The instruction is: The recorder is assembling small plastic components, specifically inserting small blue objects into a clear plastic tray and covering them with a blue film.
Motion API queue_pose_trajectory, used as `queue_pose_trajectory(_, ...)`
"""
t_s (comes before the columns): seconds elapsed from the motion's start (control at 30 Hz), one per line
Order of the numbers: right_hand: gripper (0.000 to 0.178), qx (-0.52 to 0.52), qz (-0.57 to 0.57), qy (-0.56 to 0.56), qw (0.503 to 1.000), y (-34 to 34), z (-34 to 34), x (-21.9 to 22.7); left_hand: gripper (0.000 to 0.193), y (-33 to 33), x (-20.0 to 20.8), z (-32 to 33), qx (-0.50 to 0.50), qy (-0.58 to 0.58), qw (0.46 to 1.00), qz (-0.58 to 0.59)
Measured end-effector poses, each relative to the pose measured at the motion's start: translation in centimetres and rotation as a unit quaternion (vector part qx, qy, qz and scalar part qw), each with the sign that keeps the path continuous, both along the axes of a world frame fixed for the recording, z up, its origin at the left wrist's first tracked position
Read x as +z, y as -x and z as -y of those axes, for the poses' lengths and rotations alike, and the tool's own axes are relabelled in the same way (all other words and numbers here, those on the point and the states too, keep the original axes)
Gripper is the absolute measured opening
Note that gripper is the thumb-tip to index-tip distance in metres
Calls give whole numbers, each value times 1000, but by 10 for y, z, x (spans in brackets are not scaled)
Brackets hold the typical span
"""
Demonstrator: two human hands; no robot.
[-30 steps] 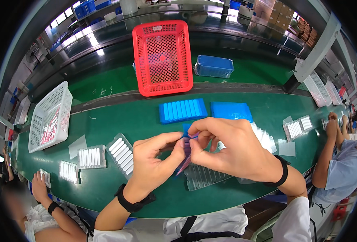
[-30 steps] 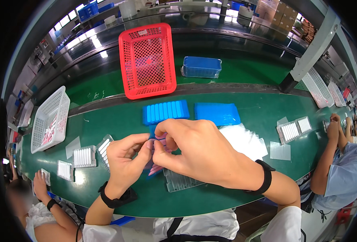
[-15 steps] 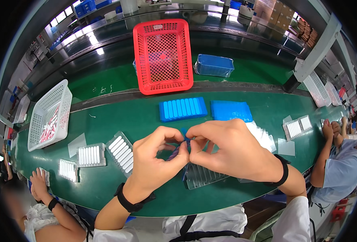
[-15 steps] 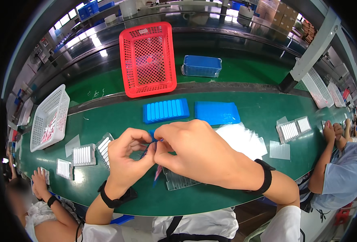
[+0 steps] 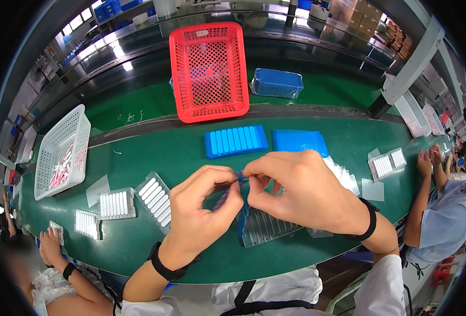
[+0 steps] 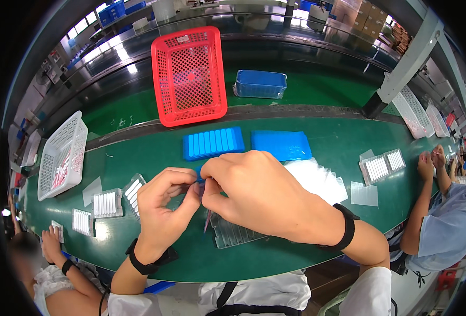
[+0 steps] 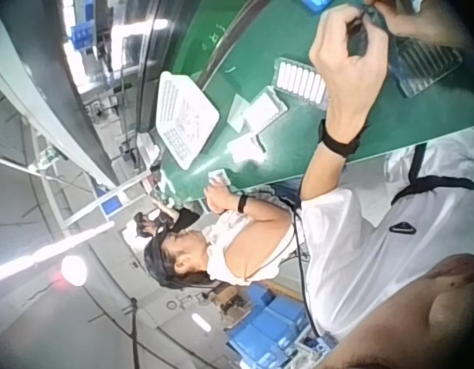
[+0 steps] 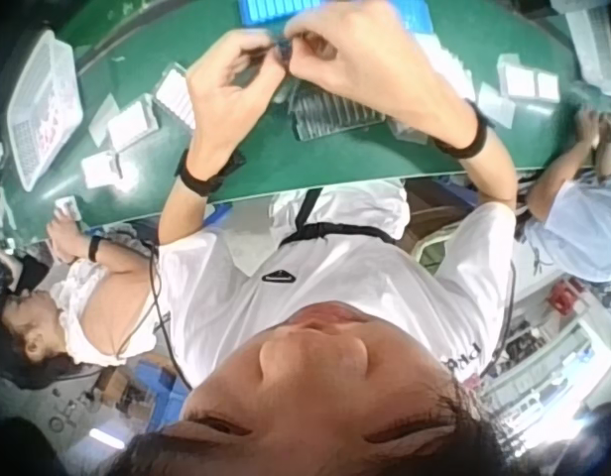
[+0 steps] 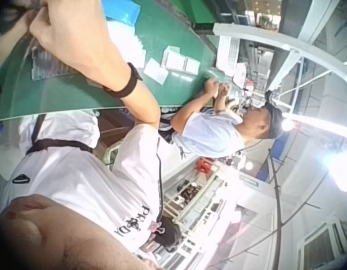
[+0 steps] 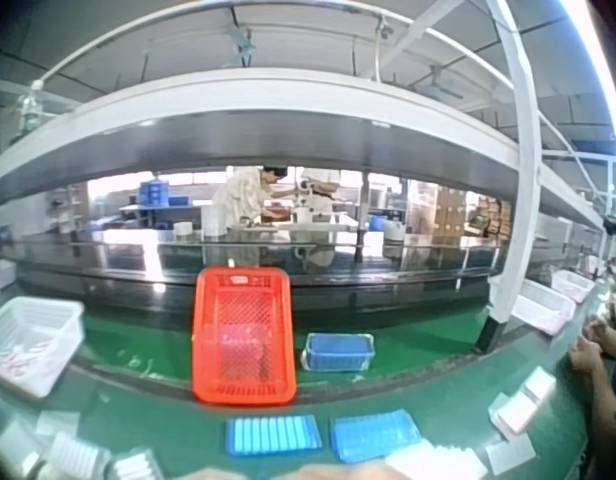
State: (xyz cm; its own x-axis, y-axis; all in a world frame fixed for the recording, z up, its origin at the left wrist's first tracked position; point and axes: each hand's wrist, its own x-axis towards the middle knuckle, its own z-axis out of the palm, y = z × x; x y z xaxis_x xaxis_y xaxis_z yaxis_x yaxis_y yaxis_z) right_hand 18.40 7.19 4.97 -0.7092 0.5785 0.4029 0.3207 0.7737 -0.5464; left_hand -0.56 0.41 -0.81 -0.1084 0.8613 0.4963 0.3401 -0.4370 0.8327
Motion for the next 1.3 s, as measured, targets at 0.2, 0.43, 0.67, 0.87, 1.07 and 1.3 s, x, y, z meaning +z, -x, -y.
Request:
queue_pose_trajectory(0.2, 12, -11, 3, -11, 1000, -1, -2, 2, 14, -1, -2, 0, -11, 17, 999, 32)
queue_pose_trajectory(0.43, 20, -30, 13, -7, 999, -6, -7, 4, 11, 2, 2, 2, -12, 46, 996, 77)
queue_pose_trajectory(0.67, 19, -58, 5, -15, 998, -12, -15, 5, 7, 8, 4, 2, -73, 104, 978, 163)
queue_pose_trajectory(0.87, 17, -95, -14, 41, 995, -21, -23, 11, 12, 14, 2, -3, -90, 87, 968, 219)
queue_pose_trajectory(1.07, 18, -120, -44, 114, 985, -36, -33, 14, 12, 21, 3, -3, -93, 119, 962, 227)
queue_pose_trajectory(1.3, 20, -220, 26, 288, 932, -101, -50, 31, 10, 12, 16, 2, -86, 199, 946, 240)
